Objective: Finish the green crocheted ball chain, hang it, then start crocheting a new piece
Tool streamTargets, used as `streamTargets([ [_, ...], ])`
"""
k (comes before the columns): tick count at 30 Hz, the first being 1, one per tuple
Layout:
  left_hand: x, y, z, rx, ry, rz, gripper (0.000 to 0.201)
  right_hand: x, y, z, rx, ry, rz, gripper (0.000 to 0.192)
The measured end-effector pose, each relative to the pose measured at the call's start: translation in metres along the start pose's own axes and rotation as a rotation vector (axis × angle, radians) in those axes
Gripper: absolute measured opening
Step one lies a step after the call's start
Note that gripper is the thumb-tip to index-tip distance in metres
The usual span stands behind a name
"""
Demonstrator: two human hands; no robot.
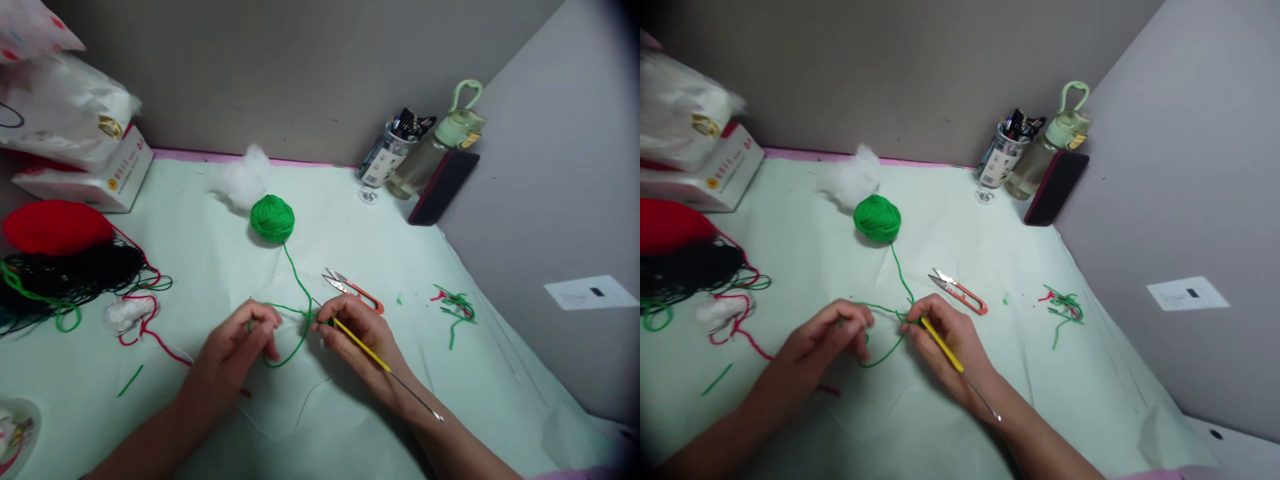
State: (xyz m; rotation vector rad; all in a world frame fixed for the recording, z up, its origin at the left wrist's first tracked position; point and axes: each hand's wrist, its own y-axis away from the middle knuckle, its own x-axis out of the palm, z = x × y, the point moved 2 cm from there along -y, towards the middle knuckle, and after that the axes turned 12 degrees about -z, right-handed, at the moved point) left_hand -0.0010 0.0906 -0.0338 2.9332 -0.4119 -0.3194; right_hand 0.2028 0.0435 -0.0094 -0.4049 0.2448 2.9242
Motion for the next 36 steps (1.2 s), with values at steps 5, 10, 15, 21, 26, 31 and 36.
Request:
streamTargets([
  [5,-0.013,0.005,-0.014,0.675,-0.566,-0.460,0.024,0.007,0.004,-0.005,-0.297,0.373,-0.065,0.005],
  [10,0.011,0.022,-0.003,0.296,-0.233,-0.183,0.009,0.020,0.016,-0.004,-0.608,0.719,-0.121,0.023],
  [15,0.039,0.028,0.005,-0.248,0.361,0.157,0.030,0.030,0.023,0.006,-0.786,0.770,-0.098,0.031],
  [21,0.026,0.017,-0.005,-0.323,0.377,0.106,0.028,0.032,0.024,-0.007,-0.870,0.734,-0.170,0.042],
  [26,0.018,0.014,-0.003,-0.411,0.368,0.090,0.034,0.030,0.024,-0.004,-0.889,0.614,-0.170,0.037],
  [31,0.018,0.014,0.004,-0.428,0.390,0.068,0.031,0.022,0.022,0.008,-0.711,0.370,-0.219,0.018],
  [36,0.017,0.013,0.002,-0.368,0.297,0.020,0.031,0.023,0.016,0.002,-0.546,0.321,-0.084,0.011],
])
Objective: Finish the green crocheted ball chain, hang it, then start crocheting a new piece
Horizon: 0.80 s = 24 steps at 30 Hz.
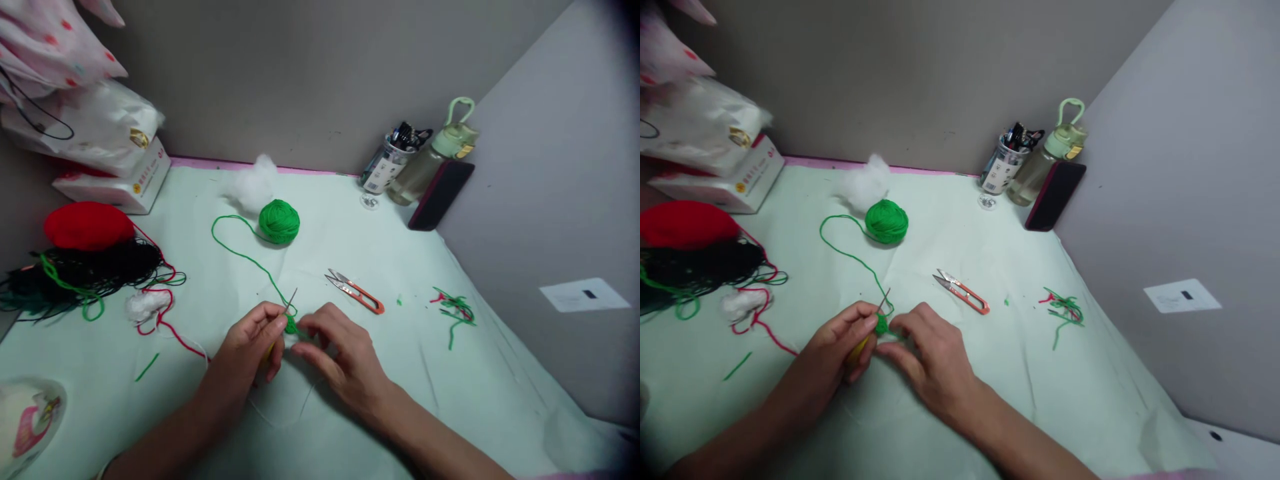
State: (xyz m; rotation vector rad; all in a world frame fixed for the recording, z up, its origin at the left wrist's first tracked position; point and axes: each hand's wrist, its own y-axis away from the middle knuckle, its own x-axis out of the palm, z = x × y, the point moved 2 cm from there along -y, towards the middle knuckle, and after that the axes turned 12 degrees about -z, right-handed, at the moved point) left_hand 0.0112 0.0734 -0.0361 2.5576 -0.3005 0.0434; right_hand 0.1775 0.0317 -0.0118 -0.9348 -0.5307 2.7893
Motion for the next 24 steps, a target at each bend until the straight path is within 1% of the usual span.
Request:
streamTargets([
  [3,-0.0004,-0.0004,-0.0024,0.035,-0.073,-0.030,0.031,0.0019,-0.0008,-0.0043,0.089,-0.076,0.065,0.018],
  [8,-0.0017,-0.0021,-0.0031,0.103,-0.011,-0.064,0.032,0.0004,-0.0050,-0.0061,0.255,-0.147,0.097,0.011],
  [10,-0.0039,-0.0025,-0.0031,0.129,-0.035,-0.076,0.029,0.0002,-0.0060,-0.0057,0.302,-0.158,0.101,0.012],
  [13,-0.0058,-0.0029,-0.0034,0.137,-0.143,-0.022,0.015,-0.0001,-0.0062,-0.0057,0.337,-0.168,0.075,0.012],
  [15,-0.0053,-0.0031,-0.0048,0.176,-0.199,0.007,0.017,-0.0002,-0.0059,-0.0062,0.339,-0.172,0.037,0.012],
  [18,-0.0024,-0.0033,-0.0078,0.272,-0.236,0.003,0.015,0.0001,-0.0051,-0.0063,0.301,-0.188,-0.026,0.013],
  [20,-0.0004,-0.0035,-0.0090,0.312,-0.250,0.016,0.016,0.0006,-0.0041,-0.0046,0.236,-0.195,-0.045,0.014],
  [22,0.0001,-0.0043,-0.0092,0.321,-0.249,0.039,0.020,0.0010,-0.0025,-0.0013,0.115,-0.191,-0.040,0.014],
  [24,-0.0007,-0.0055,-0.0091,0.293,-0.216,0.068,0.024,0.0010,-0.0003,0.0028,-0.056,-0.136,-0.018,0.013],
])
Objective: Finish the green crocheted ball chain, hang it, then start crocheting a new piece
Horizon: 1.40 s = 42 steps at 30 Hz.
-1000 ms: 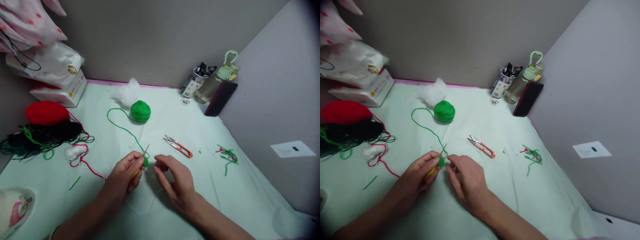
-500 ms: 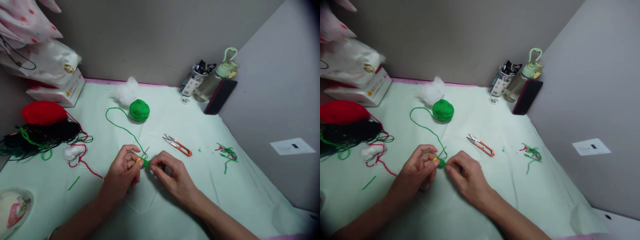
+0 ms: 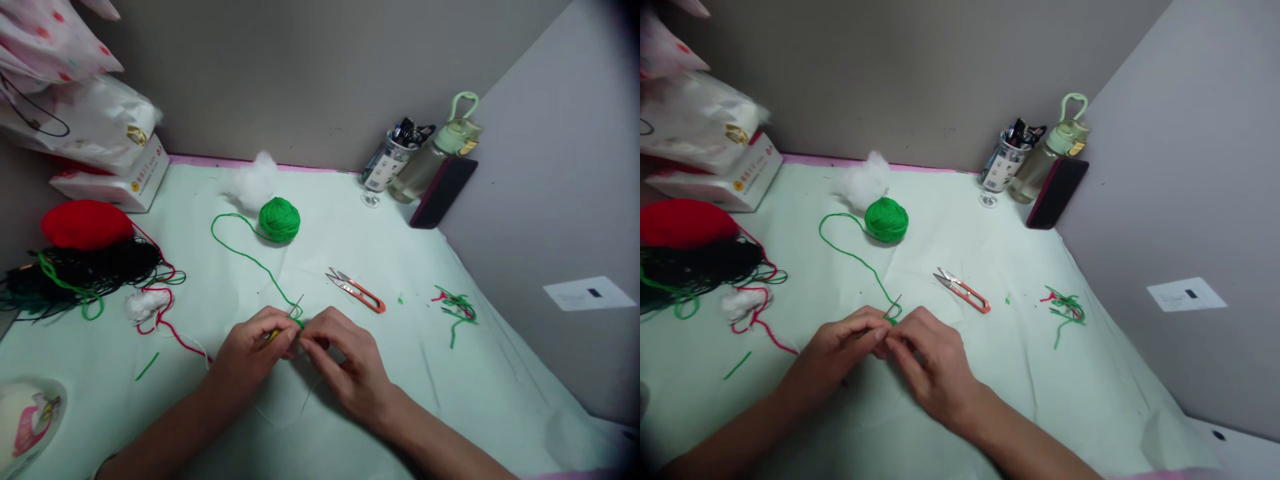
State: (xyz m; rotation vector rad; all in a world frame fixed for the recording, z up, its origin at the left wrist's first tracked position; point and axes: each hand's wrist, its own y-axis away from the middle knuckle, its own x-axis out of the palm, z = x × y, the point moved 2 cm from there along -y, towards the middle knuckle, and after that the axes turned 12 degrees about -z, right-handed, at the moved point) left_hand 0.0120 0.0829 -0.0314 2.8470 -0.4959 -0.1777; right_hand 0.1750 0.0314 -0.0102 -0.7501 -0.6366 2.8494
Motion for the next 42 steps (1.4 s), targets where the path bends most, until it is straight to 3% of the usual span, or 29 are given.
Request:
streamTargets([
  [4,-0.003,-0.002,0.000,-0.151,0.111,0.026,0.021,0.000,0.004,0.006,-0.317,0.235,0.074,0.021],
  [11,-0.004,-0.003,-0.005,-0.284,0.130,0.019,0.018,-0.001,0.001,0.010,-0.456,0.407,0.161,0.025],
  [19,0.001,0.002,0.004,-0.202,0.156,0.052,0.018,-0.006,-0.005,0.011,-0.530,0.379,0.106,0.023],
  [26,-0.002,0.002,0.007,-0.058,0.018,-0.004,0.010,-0.003,-0.003,0.008,-0.611,0.382,0.127,0.022],
  [29,-0.002,0.002,0.005,-0.011,-0.024,-0.047,0.009,-0.002,-0.002,0.004,-0.511,0.372,0.120,0.021],
  [35,0.003,0.005,0.011,-0.048,-0.106,-0.036,0.010,0.002,0.002,-0.009,-0.127,0.147,0.097,0.019],
  [42,0.001,0.008,0.014,0.209,-0.290,-0.097,0.010,0.003,0.004,-0.012,-0.040,0.127,0.072,0.017],
])
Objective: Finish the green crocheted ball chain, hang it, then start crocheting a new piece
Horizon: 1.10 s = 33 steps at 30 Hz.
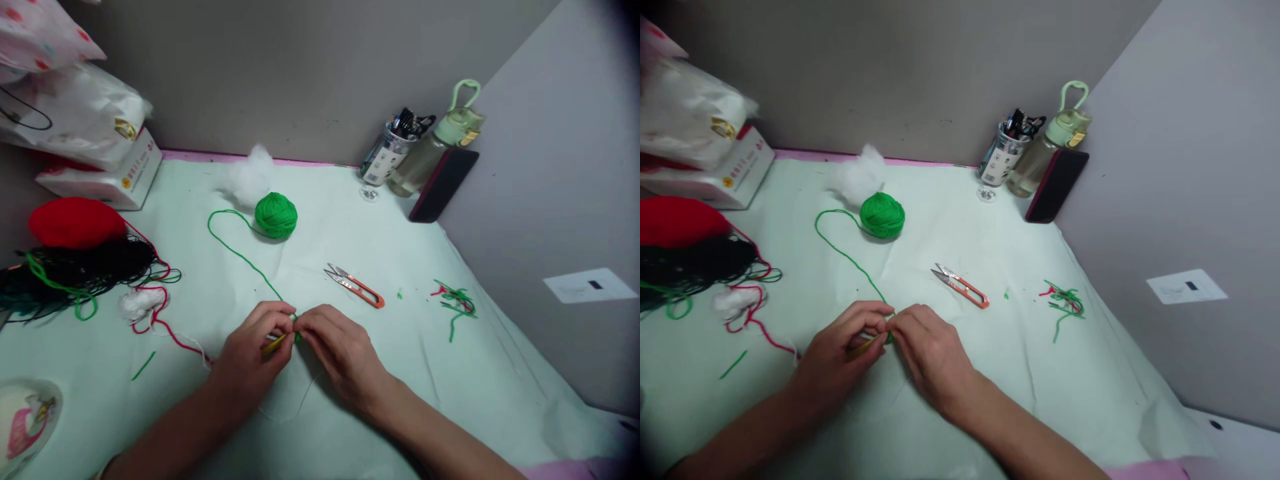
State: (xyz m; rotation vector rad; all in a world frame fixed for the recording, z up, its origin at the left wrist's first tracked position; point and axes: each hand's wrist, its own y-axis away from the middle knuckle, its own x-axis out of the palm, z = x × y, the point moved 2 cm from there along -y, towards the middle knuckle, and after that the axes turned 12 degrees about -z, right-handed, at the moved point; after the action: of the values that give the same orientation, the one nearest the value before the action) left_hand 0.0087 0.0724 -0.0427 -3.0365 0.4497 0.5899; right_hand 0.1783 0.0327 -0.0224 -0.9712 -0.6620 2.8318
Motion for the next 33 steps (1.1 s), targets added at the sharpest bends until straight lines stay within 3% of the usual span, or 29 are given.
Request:
streamTargets([
  [7,0.002,0.006,0.001,0.095,-0.097,-0.004,0.012,-0.004,0.000,0.004,0.189,-0.003,0.020,0.011],
  [15,0.005,0.012,0.004,0.182,-0.208,0.016,0.013,-0.010,-0.001,0.012,0.225,0.088,0.144,0.017],
  [20,0.005,0.013,0.003,0.442,-0.415,-0.021,0.016,-0.012,-0.001,0.005,0.275,0.115,0.180,0.017],
  [26,0.003,0.009,-0.004,0.766,-0.400,-0.204,0.015,-0.011,-0.003,-0.003,0.399,-0.014,0.199,0.015],
  [30,0.001,0.008,-0.007,0.878,-0.406,-0.273,0.011,-0.009,-0.003,-0.007,0.492,-0.116,0.169,0.015],
  [33,0.001,0.008,-0.007,0.880,-0.401,-0.266,0.012,-0.008,-0.003,-0.009,0.529,-0.185,0.144,0.016],
])
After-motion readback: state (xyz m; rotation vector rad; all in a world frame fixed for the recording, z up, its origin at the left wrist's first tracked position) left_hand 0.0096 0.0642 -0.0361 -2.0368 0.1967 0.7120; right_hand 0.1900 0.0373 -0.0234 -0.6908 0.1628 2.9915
